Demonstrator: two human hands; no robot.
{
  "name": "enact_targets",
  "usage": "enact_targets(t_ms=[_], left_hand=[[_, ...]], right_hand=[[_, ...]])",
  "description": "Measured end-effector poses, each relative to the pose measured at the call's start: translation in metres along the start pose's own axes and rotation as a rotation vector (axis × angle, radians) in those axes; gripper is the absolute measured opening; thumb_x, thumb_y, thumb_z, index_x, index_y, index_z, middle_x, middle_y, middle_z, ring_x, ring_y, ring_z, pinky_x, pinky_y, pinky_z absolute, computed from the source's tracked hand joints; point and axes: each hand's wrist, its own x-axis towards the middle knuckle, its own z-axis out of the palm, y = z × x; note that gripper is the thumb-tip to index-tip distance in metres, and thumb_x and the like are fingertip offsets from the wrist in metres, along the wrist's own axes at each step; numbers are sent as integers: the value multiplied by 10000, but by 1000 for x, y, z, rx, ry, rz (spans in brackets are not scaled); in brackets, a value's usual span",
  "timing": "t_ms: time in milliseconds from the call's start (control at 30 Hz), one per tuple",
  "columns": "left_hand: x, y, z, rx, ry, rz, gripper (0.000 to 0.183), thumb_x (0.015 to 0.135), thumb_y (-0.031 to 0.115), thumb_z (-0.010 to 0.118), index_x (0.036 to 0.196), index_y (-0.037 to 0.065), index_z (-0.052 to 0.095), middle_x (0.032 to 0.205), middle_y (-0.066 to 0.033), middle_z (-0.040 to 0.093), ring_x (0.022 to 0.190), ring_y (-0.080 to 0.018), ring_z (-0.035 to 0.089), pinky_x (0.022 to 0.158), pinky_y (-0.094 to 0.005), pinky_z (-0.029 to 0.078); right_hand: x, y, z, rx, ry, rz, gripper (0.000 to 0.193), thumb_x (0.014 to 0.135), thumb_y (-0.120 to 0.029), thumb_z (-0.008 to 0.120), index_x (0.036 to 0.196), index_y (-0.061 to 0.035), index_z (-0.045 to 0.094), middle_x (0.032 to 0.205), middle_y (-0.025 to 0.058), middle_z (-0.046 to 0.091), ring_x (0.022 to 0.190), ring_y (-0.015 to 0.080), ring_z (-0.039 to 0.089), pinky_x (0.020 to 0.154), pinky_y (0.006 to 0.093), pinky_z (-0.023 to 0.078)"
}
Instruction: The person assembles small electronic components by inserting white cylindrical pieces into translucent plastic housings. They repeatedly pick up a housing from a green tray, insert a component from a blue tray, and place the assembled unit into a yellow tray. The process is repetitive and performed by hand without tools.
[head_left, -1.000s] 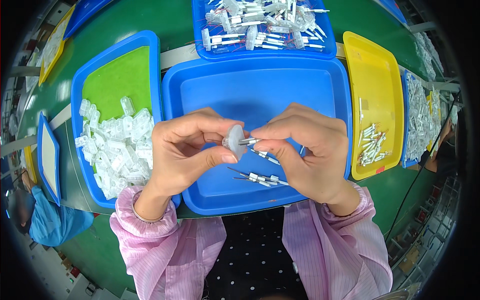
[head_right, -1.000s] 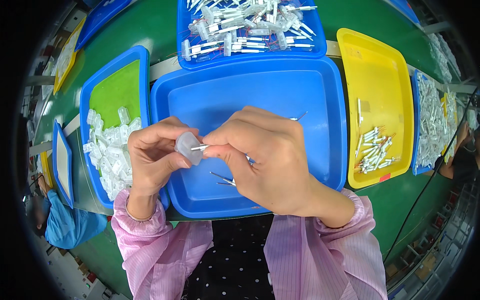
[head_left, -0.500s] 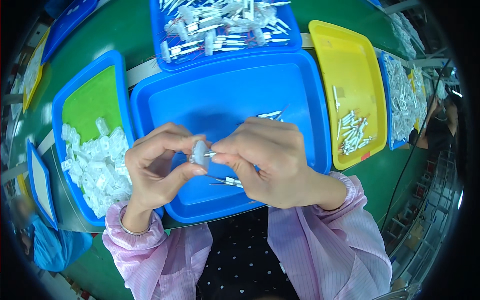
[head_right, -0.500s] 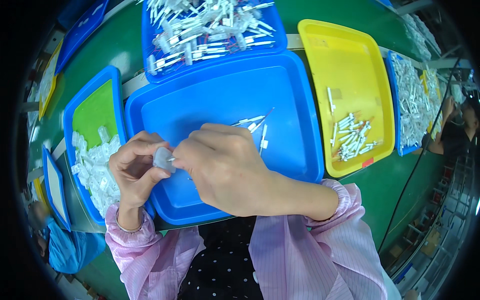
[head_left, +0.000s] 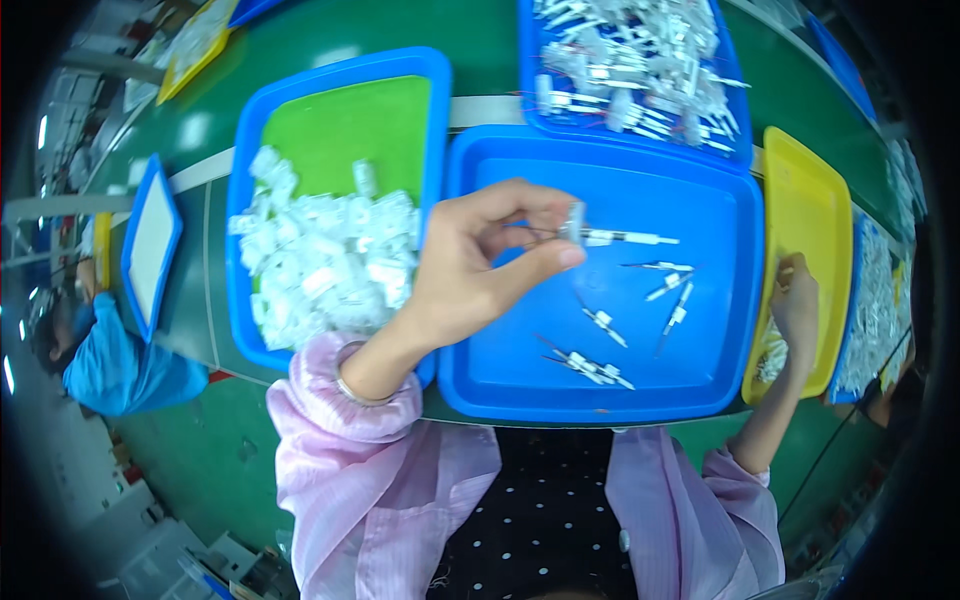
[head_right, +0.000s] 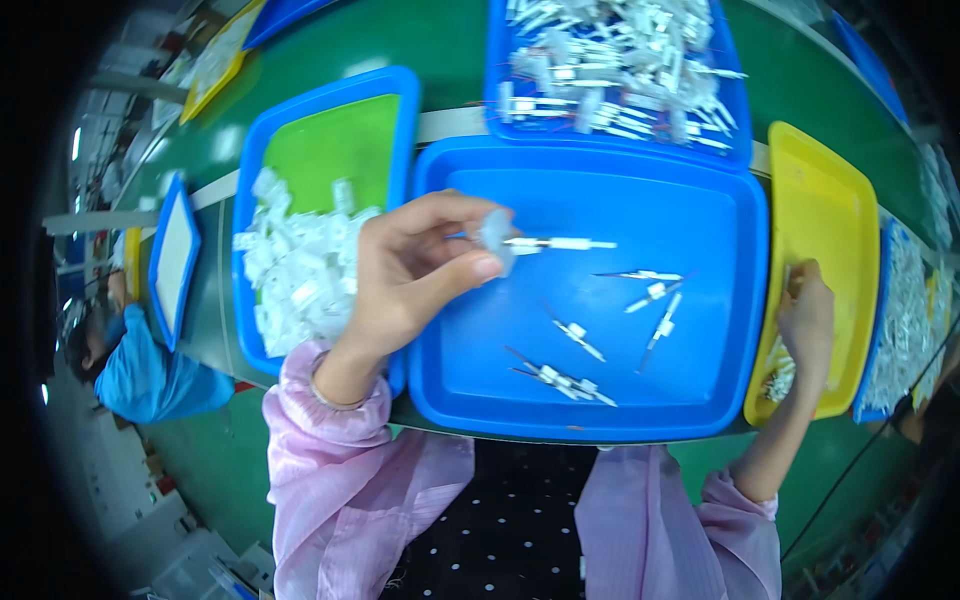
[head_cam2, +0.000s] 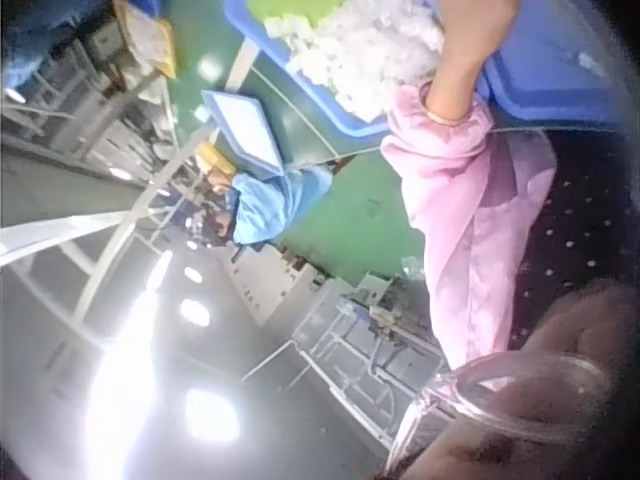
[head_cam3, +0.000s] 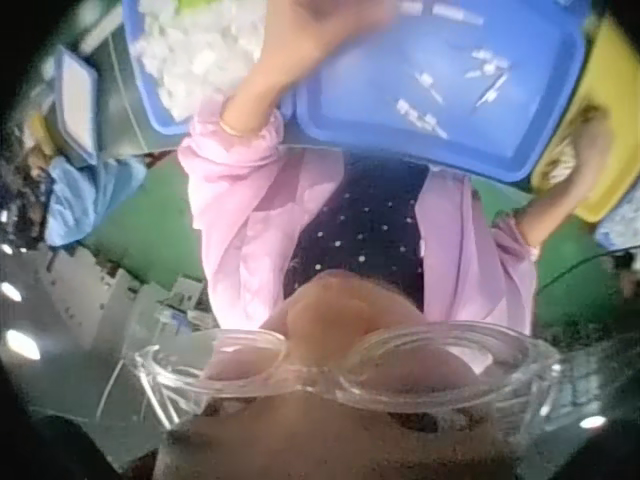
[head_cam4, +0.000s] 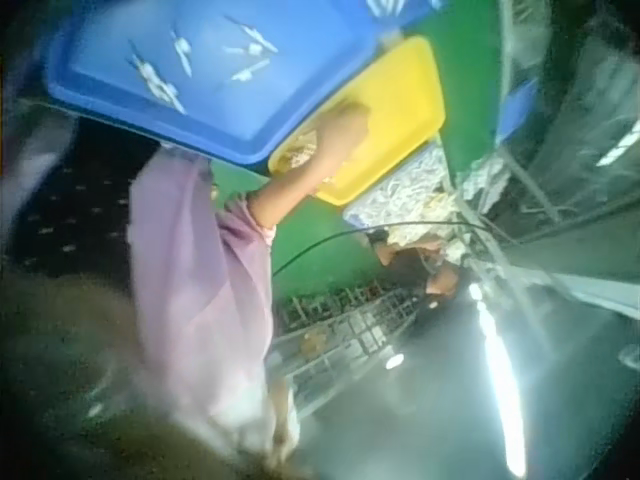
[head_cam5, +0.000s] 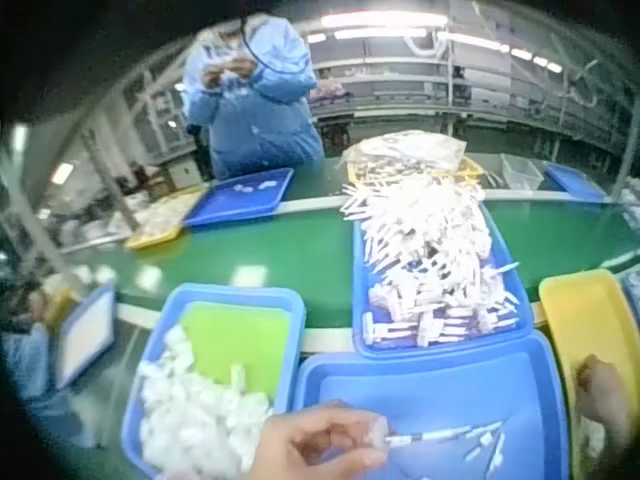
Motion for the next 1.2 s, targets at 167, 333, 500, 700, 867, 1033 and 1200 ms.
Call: enact_targets(t_ms=[167, 333, 500, 700, 867, 1033, 1200], left_hand=[[-4, 4, -3, 7, 50, -8, 256, 745, -3, 664, 986, -30, 583, 875, -64, 586, 797, -87, 540, 679, -213, 483], [1, 8, -9, -134, 21, -21, 289, 796, 29, 608, 1062, -52, 530, 893, -118, 595, 779, -146, 584, 640, -243, 480], [5, 9, -12, -275, 41, -69, 339, 836, 72, 555, 1142, -50, 473, 914, -159, 593, 753, -191, 598, 639, -263, 489], [1, 9, -13, -568, -22, -160, 396, 854, 41, 520, 1231, -25, 417, 979, -154, 585, 787, -210, 607, 668, -284, 509], [-2, 9, -4, -530, -64, -150, 454, 850, 87, 536, 1262, -24, 381, 1022, -229, 531, 781, -250, 587, 638, -288, 512], [-2, 9, -3, -486, -82, -140, 448, 845, 89, 546, 1246, -37, 391, 1009, -228, 531, 772, -250, 590, 620, -292, 513], [-2, 10, -1, -414, -49, -126, 457, 832, 105, 570, 1229, -47, 403, 982, -213, 537, 734, -236, 595, 586, -286, 506]], right_hand=[[14, 17, -6, -72, -32, -52, 71, 706, -3, 569, 731, 37, 516, 584, 155, 515, 528, 219, 524, 508, 336, 406], [19, 5, -39, 361, 214, -16, 131, 787, -86, 599, 758, 35, 560, 671, 60, 536, 594, 94, 472, 531, 260, 374], [-9, -91, -75, 1219, 346, -264, 134, 849, -116, 547, 835, 18, 549, 779, 56, 521, 601, 75, 426, 539, 191, 328], [-29, -176, -40, 1462, -165, -462, 98, 755, 45, 586, 852, 53, 575, 813, 137, 558, 627, 143, 590, 498, 198, 478], [-35, -187, -23, 1495, -231, -362, 130, 728, 119, 596, 851, 78, 599, 828, 150, 584, 639, 143, 589, 514, 200, 484], [-39, -190, -25, 1337, -105, -410, 146, 699, 126, 616, 834, 69, 617, 785, 136, 603, 635, 144, 587, 511, 216, 454], [-35, -188, -32, 967, 78, -706, 171, 642, 109, 638, 805, 59, 623, 741, 134, 593, 580, 166, 569, 489, 228, 438]])
